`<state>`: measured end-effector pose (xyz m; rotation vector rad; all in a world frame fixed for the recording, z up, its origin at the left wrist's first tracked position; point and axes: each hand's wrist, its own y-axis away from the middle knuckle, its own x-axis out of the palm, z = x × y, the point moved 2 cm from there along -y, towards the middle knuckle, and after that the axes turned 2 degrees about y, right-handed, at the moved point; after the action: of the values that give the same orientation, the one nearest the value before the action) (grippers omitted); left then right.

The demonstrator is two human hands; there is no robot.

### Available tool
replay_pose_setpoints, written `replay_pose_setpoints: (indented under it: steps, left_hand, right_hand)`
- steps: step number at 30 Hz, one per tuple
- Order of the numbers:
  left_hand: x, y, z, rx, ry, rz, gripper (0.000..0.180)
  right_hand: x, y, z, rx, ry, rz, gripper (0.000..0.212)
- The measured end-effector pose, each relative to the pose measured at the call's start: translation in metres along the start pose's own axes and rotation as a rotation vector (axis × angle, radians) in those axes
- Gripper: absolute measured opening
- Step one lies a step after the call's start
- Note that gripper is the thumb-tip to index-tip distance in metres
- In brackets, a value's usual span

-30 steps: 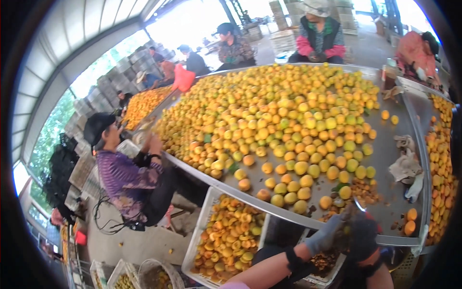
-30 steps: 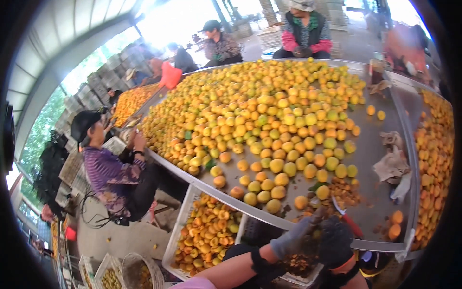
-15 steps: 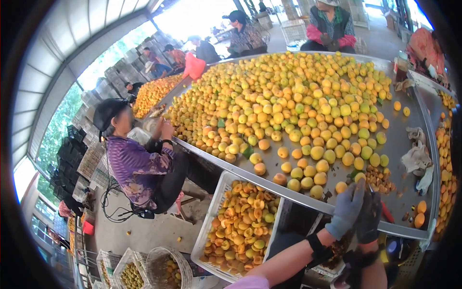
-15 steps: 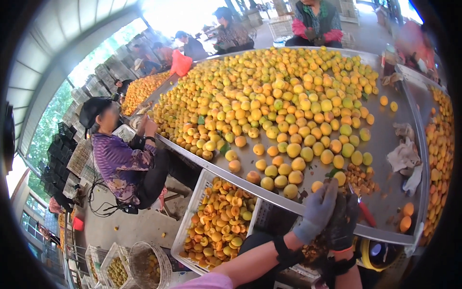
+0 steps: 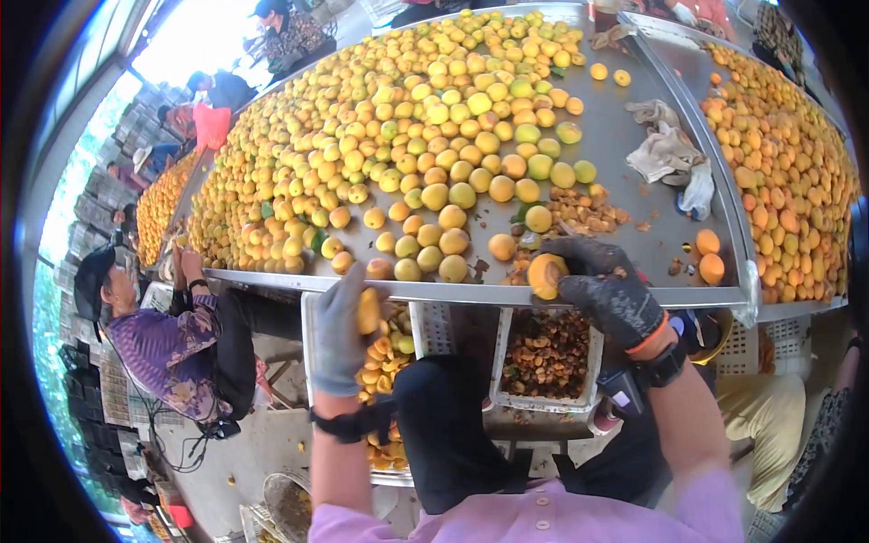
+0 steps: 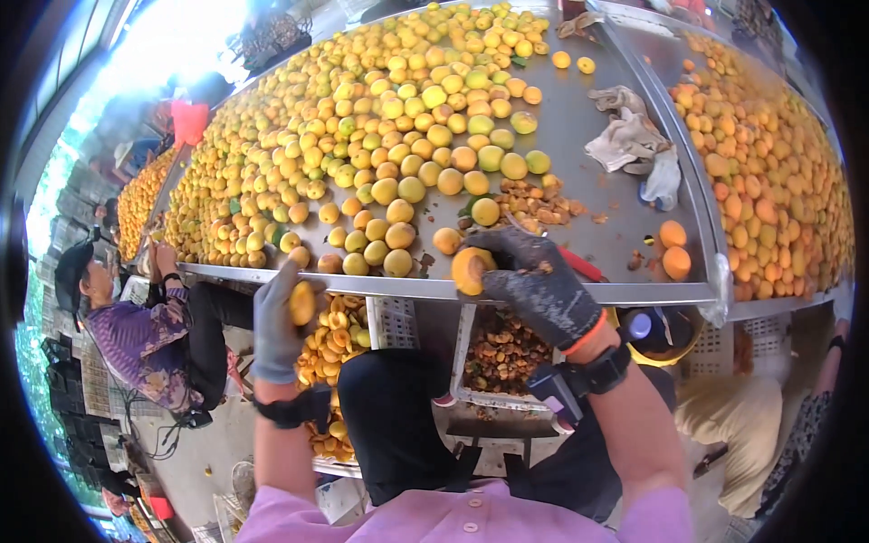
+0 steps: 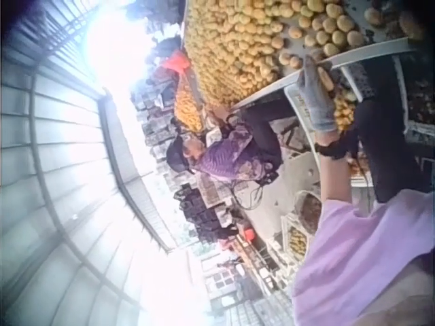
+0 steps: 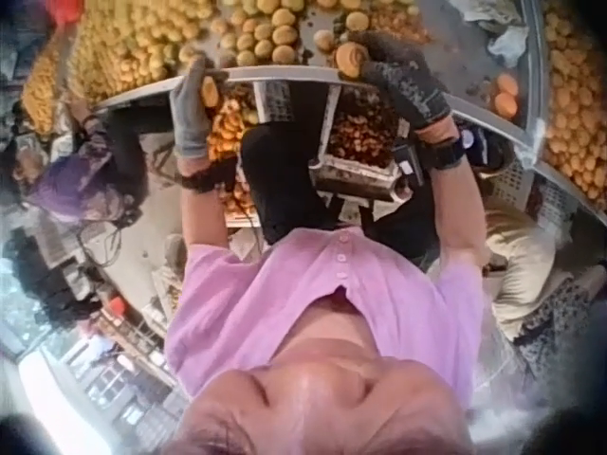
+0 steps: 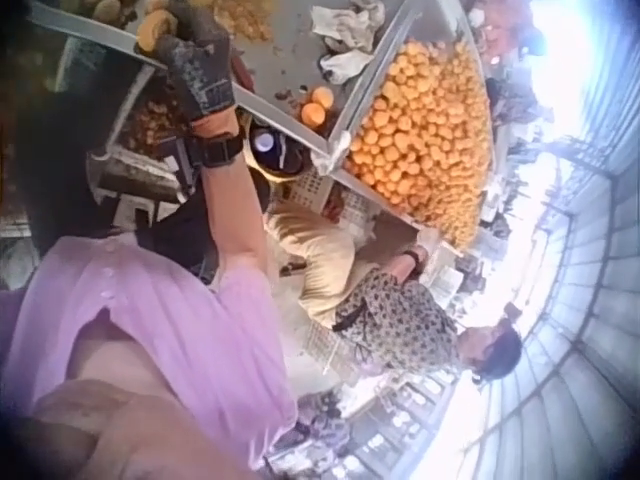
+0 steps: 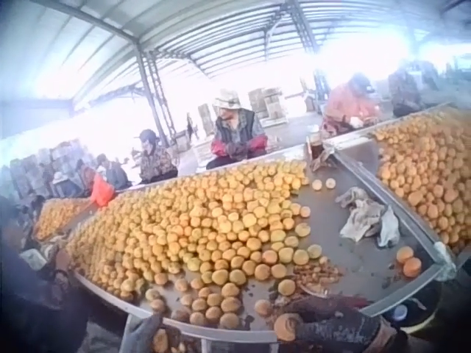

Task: The person picks up an apricot from a metal table, cuts it in half with a knife, and removes the pit. They place the apricot halves into a white crate and the pit into a separate container, repeating the process.

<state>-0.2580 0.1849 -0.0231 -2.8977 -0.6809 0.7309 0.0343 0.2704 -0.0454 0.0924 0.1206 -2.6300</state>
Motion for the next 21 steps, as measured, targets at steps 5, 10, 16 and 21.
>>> replay_pose_setpoints:
  steps: [5,10,16,21]
  left_hand:
    - [-0.090,0.065,0.068,0.014,-1.112,-0.140,0.044]
    - [0.027,0.054,-0.001,-0.074,0.049,-0.029,0.040]
    - [0.141,0.038,-0.073,0.461,-0.025,0.241,0.052]
    - [0.175,0.004,-0.023,0.509,0.350,0.115,0.059]
  right_hand:
    - [0.008,0.010,0.015,-0.104,-0.064,0.047,0.035]
    - [-0.002,0.021,-0.004,-0.071,-0.217,-0.106,0.030]
    - [0.023,0.015,-0.005,0.009,-0.541,-0.065,0.028]
    - [-0.014,0.006,-0.012,-0.136,0.238,-0.214,0.029]
